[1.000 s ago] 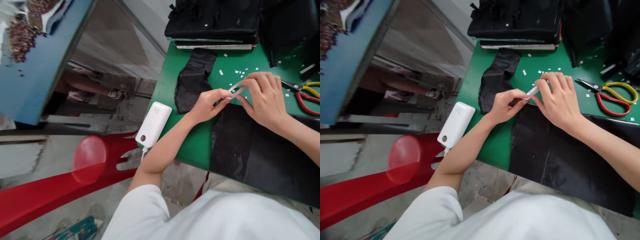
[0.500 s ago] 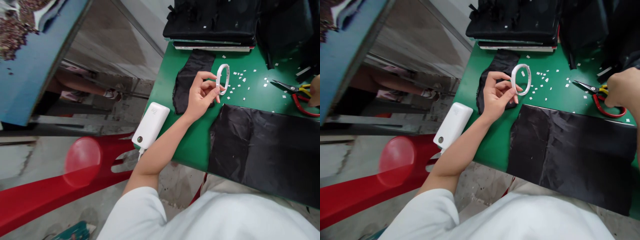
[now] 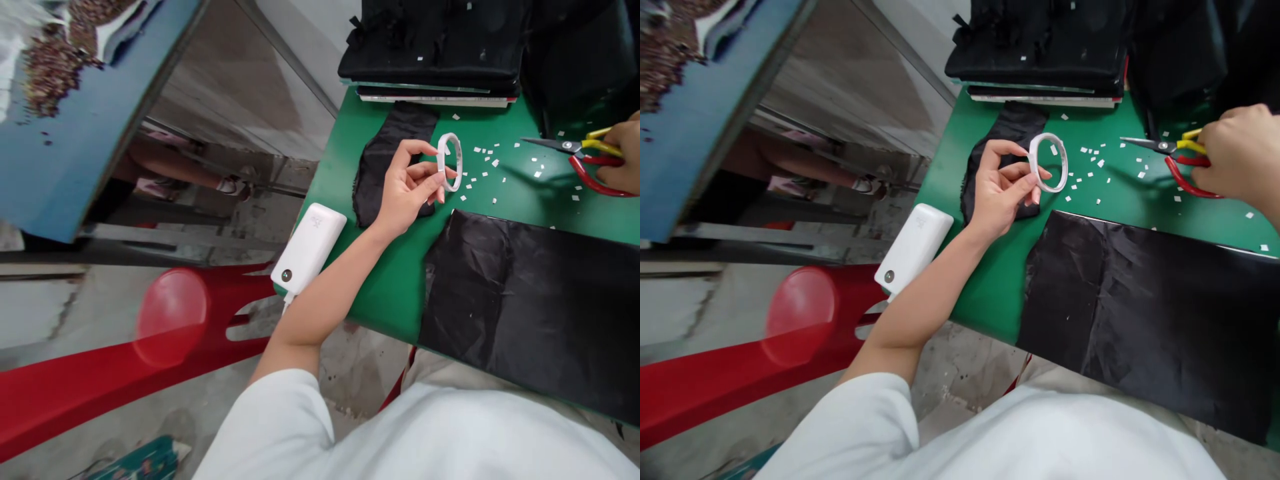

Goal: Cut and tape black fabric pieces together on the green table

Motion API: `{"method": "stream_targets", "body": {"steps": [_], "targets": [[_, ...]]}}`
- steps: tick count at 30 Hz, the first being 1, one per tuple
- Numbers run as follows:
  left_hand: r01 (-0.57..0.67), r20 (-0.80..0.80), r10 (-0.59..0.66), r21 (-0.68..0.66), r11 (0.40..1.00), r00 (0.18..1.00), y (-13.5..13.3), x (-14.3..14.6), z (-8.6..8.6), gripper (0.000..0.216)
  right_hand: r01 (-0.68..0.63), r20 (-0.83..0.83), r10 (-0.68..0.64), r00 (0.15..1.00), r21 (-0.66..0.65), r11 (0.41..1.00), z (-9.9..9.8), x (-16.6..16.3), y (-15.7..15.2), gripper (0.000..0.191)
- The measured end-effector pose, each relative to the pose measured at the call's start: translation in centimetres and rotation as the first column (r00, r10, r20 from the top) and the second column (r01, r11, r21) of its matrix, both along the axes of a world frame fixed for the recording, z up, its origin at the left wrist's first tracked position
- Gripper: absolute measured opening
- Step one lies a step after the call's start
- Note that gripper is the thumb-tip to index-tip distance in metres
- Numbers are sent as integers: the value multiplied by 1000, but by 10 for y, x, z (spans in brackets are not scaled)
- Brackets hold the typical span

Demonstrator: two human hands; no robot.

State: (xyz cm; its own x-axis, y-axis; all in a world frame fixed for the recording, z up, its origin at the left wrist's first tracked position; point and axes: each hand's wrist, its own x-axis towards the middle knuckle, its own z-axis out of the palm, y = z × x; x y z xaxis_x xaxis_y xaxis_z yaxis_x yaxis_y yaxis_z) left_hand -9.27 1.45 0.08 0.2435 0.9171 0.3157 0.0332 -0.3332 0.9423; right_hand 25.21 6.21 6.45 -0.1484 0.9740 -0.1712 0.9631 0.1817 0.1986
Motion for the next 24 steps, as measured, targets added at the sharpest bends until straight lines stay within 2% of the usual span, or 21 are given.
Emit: {"method": "stream_targets", "body": {"steps": [1,2,4,6,9,12,14,24], "targets": [[2,-5,-2,5,1000,1000,0,0,0,46,-74,47,73,996,18,997,4,-4,-3,71],[3,-14,-3,6,1000,1000,1,-1,-1,46,-135,39,132,991,115,984,9,-8,-7,63],[8,-33,-8,-2,1000,999,0,-1,-1,46,-194,-44,209,977,225,955,16,-19,-16,54],[21,-38,-21,-11,1000,999,-1,-1,0,46,-250,-131,280,951,208,946,21,-32,-27,54],[47,-35,-48,-12,999,998,-3,1,1,45,-246,-145,282,948,223,943,24,-50,-40,37],[65,-21,-65,-9,998,998,-4,2,2,43,-187,-133,216,967,200,962,24,-63,-49,50],[72,-9,-72,-14,997,997,-5,3,3,44,-189,-118,218,969,219,957,23,-70,-54,56],[138,-15,-139,-58,989,990,-12,6,8,44,-282,-63,319,946,328,902,18,-87,-67,41]]}}
